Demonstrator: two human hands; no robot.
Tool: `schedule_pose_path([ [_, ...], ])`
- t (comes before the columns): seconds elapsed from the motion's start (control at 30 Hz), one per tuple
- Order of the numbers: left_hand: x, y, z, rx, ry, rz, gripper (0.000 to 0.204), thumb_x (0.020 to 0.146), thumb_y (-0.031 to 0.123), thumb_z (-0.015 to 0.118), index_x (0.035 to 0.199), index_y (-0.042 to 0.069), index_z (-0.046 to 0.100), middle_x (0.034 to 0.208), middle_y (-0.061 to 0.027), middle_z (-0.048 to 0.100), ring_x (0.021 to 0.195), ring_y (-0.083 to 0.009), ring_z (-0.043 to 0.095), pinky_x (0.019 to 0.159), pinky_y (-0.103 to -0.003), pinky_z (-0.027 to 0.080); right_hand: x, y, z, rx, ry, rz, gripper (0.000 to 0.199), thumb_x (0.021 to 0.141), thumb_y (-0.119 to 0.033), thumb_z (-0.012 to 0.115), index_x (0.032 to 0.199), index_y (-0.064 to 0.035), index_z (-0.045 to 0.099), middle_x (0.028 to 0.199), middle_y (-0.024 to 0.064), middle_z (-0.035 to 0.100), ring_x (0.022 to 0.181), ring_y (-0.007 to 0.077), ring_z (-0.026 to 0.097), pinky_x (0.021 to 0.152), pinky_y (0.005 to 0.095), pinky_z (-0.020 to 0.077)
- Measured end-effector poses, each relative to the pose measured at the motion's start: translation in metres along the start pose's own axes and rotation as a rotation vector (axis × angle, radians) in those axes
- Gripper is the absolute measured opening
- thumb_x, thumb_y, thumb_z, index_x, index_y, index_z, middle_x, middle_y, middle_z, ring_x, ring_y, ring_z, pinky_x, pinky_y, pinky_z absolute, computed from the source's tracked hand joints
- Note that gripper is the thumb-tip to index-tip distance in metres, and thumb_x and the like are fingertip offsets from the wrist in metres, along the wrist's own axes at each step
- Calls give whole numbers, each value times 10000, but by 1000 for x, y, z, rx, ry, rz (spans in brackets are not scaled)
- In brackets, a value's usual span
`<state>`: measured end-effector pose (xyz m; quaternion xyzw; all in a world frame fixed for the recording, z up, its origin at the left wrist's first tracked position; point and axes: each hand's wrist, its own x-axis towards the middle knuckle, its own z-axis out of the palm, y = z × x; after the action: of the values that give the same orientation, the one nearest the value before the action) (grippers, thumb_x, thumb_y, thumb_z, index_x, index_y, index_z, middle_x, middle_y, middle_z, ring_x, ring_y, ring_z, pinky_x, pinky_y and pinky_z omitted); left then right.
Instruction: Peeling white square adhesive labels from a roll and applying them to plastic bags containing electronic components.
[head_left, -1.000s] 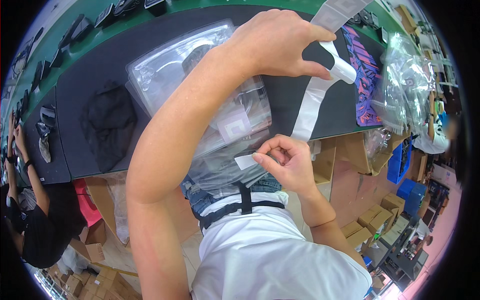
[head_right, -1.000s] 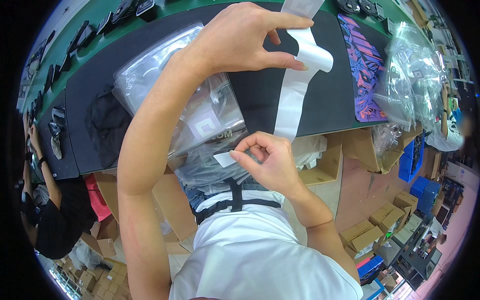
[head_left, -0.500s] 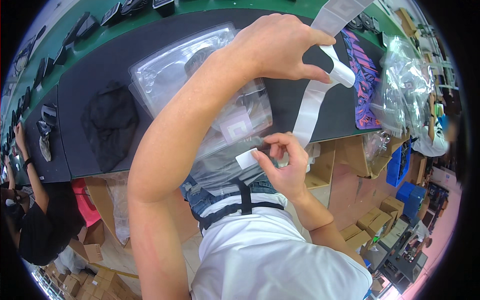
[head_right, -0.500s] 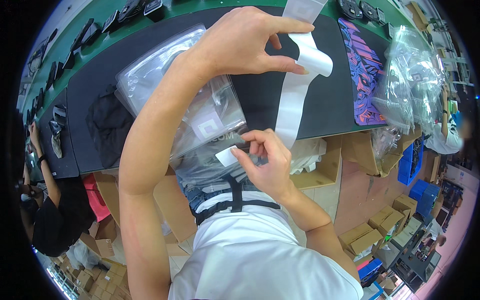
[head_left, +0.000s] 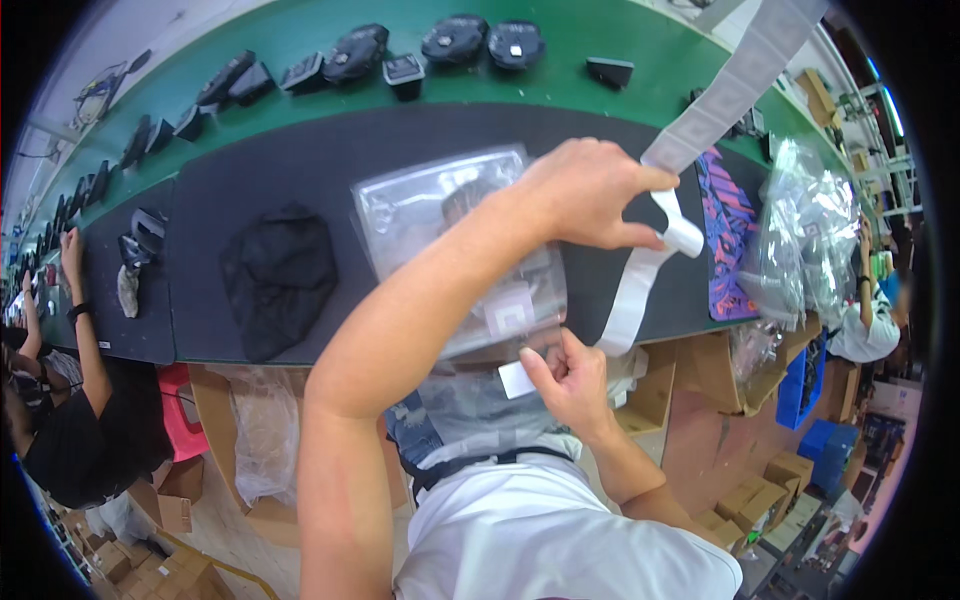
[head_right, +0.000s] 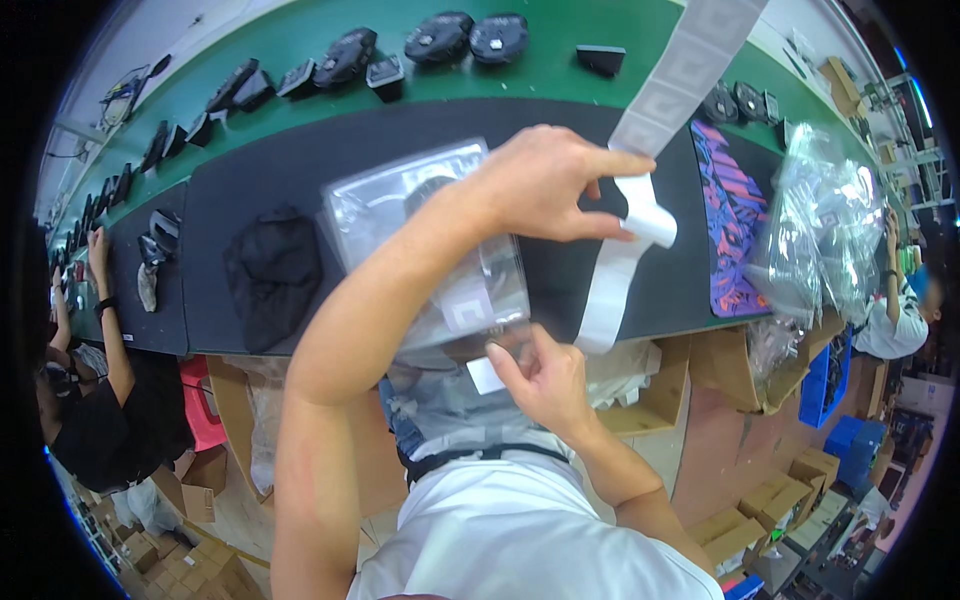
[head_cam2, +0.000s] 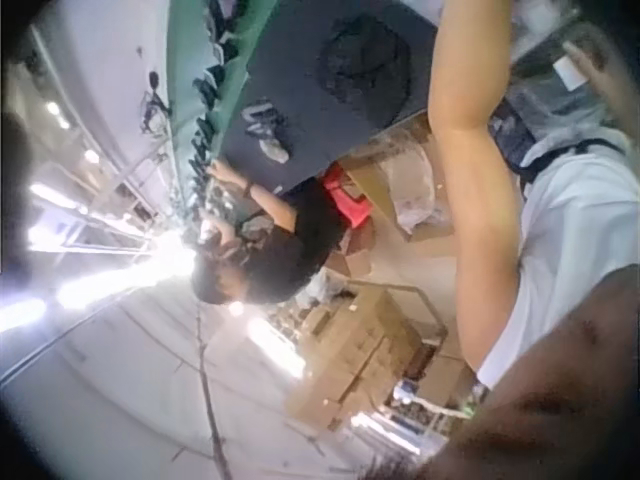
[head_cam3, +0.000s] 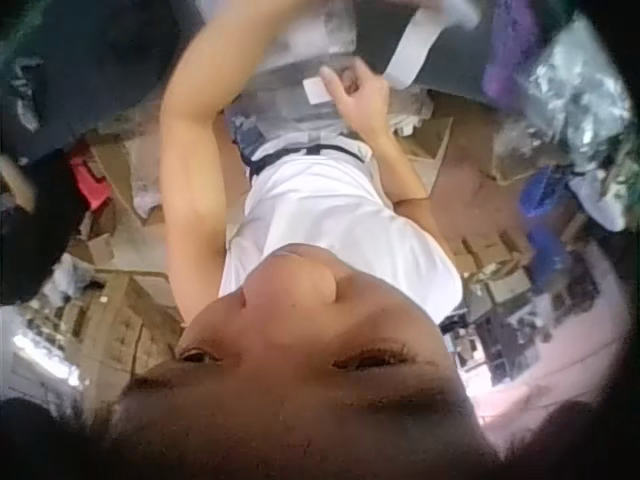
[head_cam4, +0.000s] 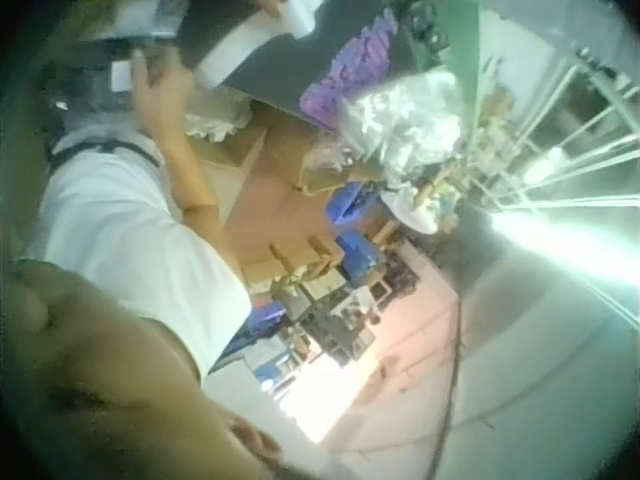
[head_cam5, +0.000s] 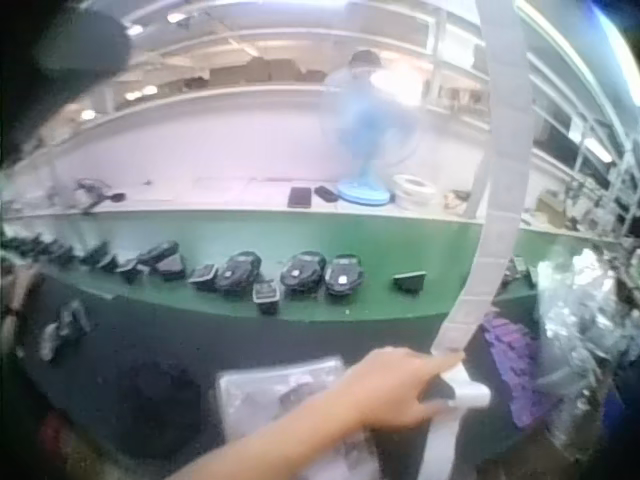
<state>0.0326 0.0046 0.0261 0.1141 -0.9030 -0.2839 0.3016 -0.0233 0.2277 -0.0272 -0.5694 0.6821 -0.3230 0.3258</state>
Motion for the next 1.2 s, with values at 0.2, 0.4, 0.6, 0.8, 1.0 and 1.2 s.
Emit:
schedule_pose_path([
  [0.2,2,1,0,-68,4,6,621,736,416,817,1278,151,668,781,-127,720,750,-307,710,687,-410,544,-8,10,-1,300,-124,103,249,1004,-173,566,1146,21,632,625,72,604,522,130,579,516,286,451],
  [0.4,2,-8,-6,-33,-8,-42,635,732,458,808,1262,136,672,750,-124,715,726,-312,712,667,-408,542,-46,19,-9,276,-103,-77,797,848,-91,744,1493,67,304,788,75,677,624,112,622,578,255,504],
  [0.6,1,-6,-6,-83,1,-39,637,732,460,810,1260,134,667,739,-116,709,734,-319,713,671,-409,540,-72,37,-26,38,-287,-351,1279,700,-226,907,1561,60,6,1079,172,645,797,246,671,727,373,556],
  [0.8,5,-8,7,-32,24,-14,655,713,492,821,1232,126,662,747,-103,707,766,-331,706,676,-445,534,-77,62,-18,-121,-257,-393,1265,697,-174,907,1559,70,13,1039,168,642,824,260,659,748,370,544],
  [1.0,7,-5,5,-10,-15,-32,668,700,528,819,1207,120,670,814,-168,708,806,-372,695,699,-455,535,-74,61,-21,-141,-235,-332,1329,670,-198,937,1566,45,-13,1004,165,641,747,256,654,697,374,544],
  [1.2,3,-20,5,3,17,-46,684,693,540,819,1221,130,672,810,-151,715,809,-362,702,706,-454,539,-68,52,-31,-81,-241,-467,1367,608,-298,972,1570,43,61,983,173,647,765,269,669,678,379,547],
])
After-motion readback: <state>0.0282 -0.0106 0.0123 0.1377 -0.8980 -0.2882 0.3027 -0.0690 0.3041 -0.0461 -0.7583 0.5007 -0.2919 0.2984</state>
